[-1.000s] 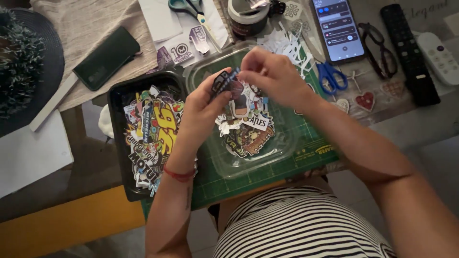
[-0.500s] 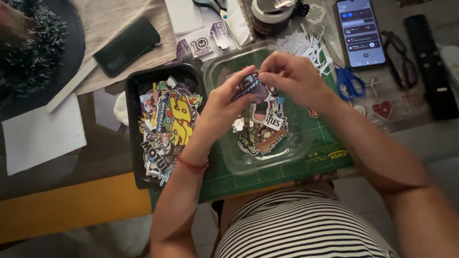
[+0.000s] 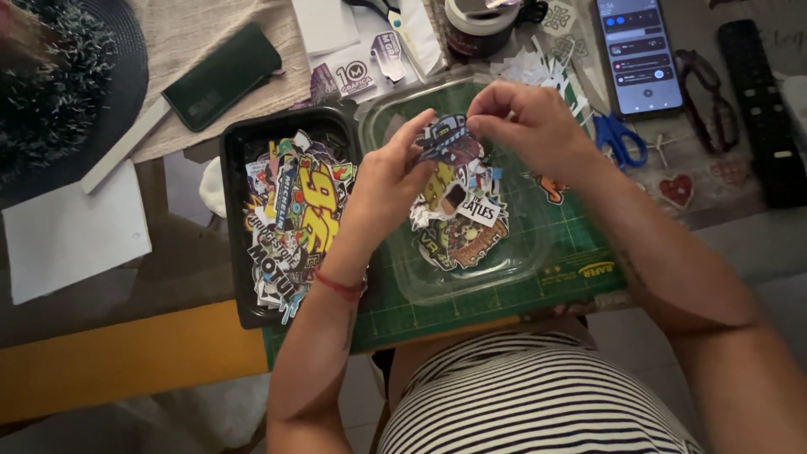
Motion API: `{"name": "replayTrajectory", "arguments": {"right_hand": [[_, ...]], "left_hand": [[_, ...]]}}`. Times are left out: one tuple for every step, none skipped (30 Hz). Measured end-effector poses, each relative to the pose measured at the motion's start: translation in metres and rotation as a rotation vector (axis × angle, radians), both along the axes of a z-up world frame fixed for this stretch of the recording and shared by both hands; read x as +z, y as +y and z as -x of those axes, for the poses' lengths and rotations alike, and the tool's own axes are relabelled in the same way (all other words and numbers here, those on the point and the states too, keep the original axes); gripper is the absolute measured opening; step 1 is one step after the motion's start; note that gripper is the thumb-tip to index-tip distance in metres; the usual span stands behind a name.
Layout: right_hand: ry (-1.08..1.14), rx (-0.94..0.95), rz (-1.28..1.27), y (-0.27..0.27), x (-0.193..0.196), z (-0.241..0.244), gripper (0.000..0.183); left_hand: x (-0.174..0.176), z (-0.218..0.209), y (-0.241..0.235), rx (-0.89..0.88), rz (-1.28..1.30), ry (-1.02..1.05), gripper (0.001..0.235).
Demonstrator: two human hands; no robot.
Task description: Sorting and transferring various stickers from a black tray into a clear plastic container on a workspace.
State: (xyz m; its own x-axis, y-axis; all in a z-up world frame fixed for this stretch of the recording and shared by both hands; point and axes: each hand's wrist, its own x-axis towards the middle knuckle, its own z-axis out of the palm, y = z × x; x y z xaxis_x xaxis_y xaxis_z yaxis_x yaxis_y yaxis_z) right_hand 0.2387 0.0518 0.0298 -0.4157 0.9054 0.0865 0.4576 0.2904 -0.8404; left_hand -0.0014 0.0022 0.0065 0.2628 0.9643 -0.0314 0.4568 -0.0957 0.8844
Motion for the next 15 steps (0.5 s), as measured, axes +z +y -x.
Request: {"name": "replayTrajectory", "arguments": {"right_hand": [[-0.07, 0.004, -0.027, 0.001, 0.0, -0.001, 0.007], [-0.139, 0.008, -0.055, 0.001, 0.0, -0.002, 0.008], [-0.141, 0.009, -0.054, 0.003, -0.002, -0.004, 0.008], [-0.166, 0.007, -0.081, 0.005, -0.005, -0.007, 0.008], [-0.19, 0.006, -0.108, 0.008, -0.008, -0.009, 0.008], [-0.191, 0.008, -0.106, 0.009, -0.007, -0.012, 0.008], [-0.219, -0.034, -0.084, 0.011, -0.006, -0.014, 0.007], [-0.247, -0.076, -0.061, 0.013, -0.004, -0.017, 0.005], [-0.246, -0.074, -0.061, 0.015, -0.002, -0.019, 0.005], [-0.253, -0.059, -0.01, 0.017, 0.0, -0.021, 0.005], [-0.26, -0.047, 0.042, 0.019, 0.001, -0.024, 0.007], [-0.259, -0.048, 0.043, 0.018, 0.004, -0.024, 0.007], [-0.28, -0.023, 0.059, 0.018, 0.007, -0.024, 0.009], [-0.301, 0.002, 0.075, 0.018, 0.01, -0.024, 0.011], [-0.3, 0.0, 0.077, 0.016, 0.011, -0.022, 0.011]], "left_hand": [[-0.005, 0.0, 0.002, 0.026, -0.06, 0.102, 0.067], [-0.009, -0.001, 0.004, 0.051, -0.12, 0.205, 0.069], [-0.012, -0.001, 0.004, 0.052, -0.119, 0.203, 0.069], [-0.014, -0.001, 0.005, 0.061, -0.159, 0.231, 0.07], [-0.016, 0.0, 0.005, 0.07, -0.199, 0.26, 0.071], [-0.018, 0.0, 0.004, 0.072, -0.197, 0.26, 0.071], [-0.02, 0.001, 0.004, 0.084, -0.258, 0.27, 0.072], [-0.022, 0.002, 0.004, 0.096, -0.32, 0.28, 0.073], [-0.022, 0.003, 0.004, 0.097, -0.319, 0.282, 0.073], [-0.022, 0.003, 0.004, 0.097, -0.337, 0.285, 0.075], [-0.022, 0.003, 0.004, 0.094, -0.356, 0.287, 0.077], [-0.023, 0.005, 0.006, 0.093, -0.355, 0.288, 0.077], [-0.024, 0.006, 0.009, 0.092, -0.331, 0.268, 0.077], [-0.025, 0.007, 0.011, 0.091, -0.307, 0.249, 0.077], [-0.031, 0.009, 0.013, 0.089, -0.305, 0.249, 0.077]]}}
